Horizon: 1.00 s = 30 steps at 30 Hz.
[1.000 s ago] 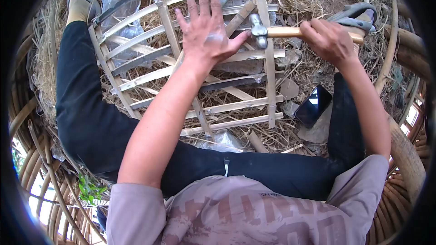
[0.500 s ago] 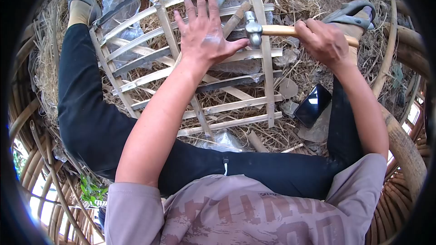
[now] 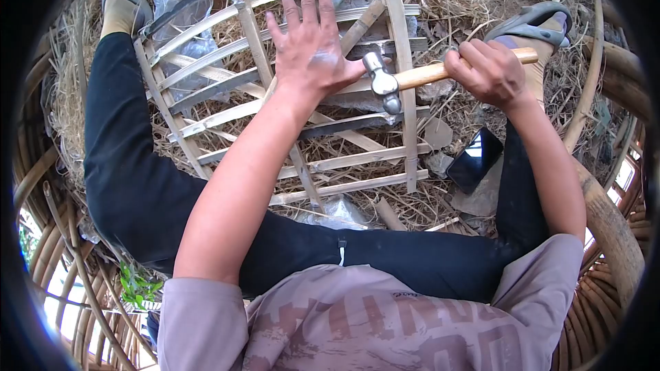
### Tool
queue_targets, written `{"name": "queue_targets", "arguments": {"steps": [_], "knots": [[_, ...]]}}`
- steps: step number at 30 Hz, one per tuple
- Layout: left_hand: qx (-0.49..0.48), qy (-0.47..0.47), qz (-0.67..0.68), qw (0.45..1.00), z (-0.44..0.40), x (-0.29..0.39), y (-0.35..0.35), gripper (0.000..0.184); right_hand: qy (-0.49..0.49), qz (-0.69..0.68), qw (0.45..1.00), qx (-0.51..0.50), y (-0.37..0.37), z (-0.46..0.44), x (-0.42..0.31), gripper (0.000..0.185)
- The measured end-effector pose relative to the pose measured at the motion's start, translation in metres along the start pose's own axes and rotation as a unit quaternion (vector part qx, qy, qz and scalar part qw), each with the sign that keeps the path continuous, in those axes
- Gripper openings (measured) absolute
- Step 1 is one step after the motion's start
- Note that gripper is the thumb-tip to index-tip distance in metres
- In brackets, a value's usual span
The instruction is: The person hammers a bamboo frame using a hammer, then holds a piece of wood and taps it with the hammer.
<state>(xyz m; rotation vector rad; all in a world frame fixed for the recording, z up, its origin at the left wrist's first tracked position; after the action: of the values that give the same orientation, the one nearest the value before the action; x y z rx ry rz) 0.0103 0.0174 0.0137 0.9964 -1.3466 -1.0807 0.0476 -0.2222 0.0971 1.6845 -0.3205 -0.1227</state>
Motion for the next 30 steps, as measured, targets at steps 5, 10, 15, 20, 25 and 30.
{"name": "queue_targets", "arguments": {"steps": [5, 10, 15, 20, 25, 30], "knots": [[0.000, -0.003, -0.001, 1.000, 0.001, -0.001, -0.001, 0.140, -0.066, 0.004, 0.998, -0.019, -0.020, 0.003, 0.013, 0.011], [0.010, 0.004, 0.005, 1.000, 0.000, 0.000, -0.001, 0.141, -0.002, 0.007, 1.000, -0.007, -0.007, -0.001, 0.013, 0.014], [0.022, -0.002, 0.004, 1.000, 0.000, 0.000, -0.002, 0.141, -0.055, 0.008, 0.998, -0.006, -0.013, -0.002, 0.017, 0.015], [0.030, -0.003, 0.017, 0.999, 0.001, 0.003, 0.001, 0.141, -0.058, -0.013, 0.998, 0.033, 0.000, -0.009, 0.018, 0.014], [0.054, -0.013, 0.002, 0.998, 0.001, 0.003, 0.001, 0.140, -0.071, -0.008, 0.997, -0.014, -0.011, -0.008, 0.011, 0.017], [0.047, -0.013, 0.002, 0.999, 0.001, 0.000, -0.003, 0.138, -0.063, -0.036, 0.997, 0.028, 0.006, -0.012, 0.015, 0.016]]}}
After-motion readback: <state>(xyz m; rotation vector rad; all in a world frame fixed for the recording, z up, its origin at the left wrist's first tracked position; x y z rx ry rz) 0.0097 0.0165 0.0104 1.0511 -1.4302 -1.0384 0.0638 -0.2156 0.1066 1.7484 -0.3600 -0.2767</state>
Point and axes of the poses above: each hand's wrist, its own z-axis away from the middle knuckle, its own y-axis out of the back of the hand, x = y × z, the point moved 5 cm from there along -z, towards the middle knuckle, and after that the axes turned 2 degrees about x, right-handed, at the moved point
